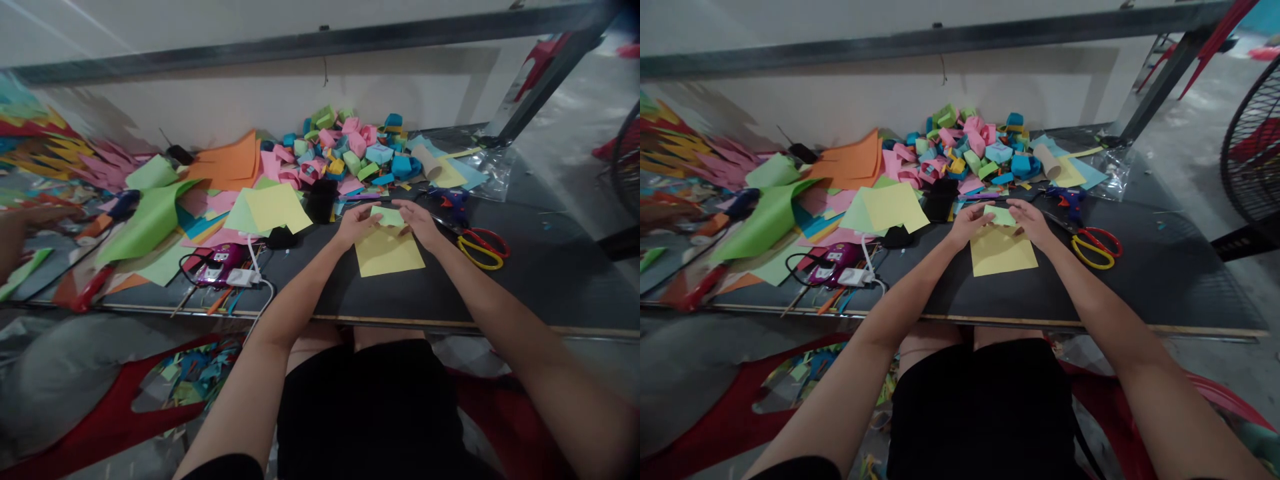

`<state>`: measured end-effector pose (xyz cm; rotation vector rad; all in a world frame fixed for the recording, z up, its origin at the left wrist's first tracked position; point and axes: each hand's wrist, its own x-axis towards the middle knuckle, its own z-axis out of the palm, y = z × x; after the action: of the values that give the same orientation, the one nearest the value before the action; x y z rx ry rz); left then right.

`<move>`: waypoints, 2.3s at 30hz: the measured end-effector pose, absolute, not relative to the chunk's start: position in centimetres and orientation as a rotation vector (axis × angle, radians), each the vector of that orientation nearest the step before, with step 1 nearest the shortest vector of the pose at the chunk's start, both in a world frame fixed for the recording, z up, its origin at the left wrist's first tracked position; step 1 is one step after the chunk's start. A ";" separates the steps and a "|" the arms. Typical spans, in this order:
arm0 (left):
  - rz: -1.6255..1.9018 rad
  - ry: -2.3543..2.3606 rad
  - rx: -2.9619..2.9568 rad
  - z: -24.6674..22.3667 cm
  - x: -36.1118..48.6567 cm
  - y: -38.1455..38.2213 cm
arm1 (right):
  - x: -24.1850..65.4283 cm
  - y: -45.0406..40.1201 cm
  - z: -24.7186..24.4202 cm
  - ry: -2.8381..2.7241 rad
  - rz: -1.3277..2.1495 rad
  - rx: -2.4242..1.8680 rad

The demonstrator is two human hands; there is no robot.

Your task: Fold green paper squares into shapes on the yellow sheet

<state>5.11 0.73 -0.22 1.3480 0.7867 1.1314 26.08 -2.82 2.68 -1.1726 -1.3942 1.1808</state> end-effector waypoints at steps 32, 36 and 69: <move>1.113 0.968 1.498 1.1 5.6 -0.4 | 25.3 -3.4 3.0 -1.456 1.074 -1.278; 1.104 1.014 1.462 1.5 5.5 -0.6 | 25.4 -3.6 3.4 -1.521 1.090 -1.336; 0.599 0.698 1.128 1.9 4.9 0.7 | 25.0 -3.5 2.1 -2.269 -0.236 -1.026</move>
<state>4.89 0.71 1.87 1.1277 0.6981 0.5993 24.97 -3.50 2.11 -1.0259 -2.2694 -0.2364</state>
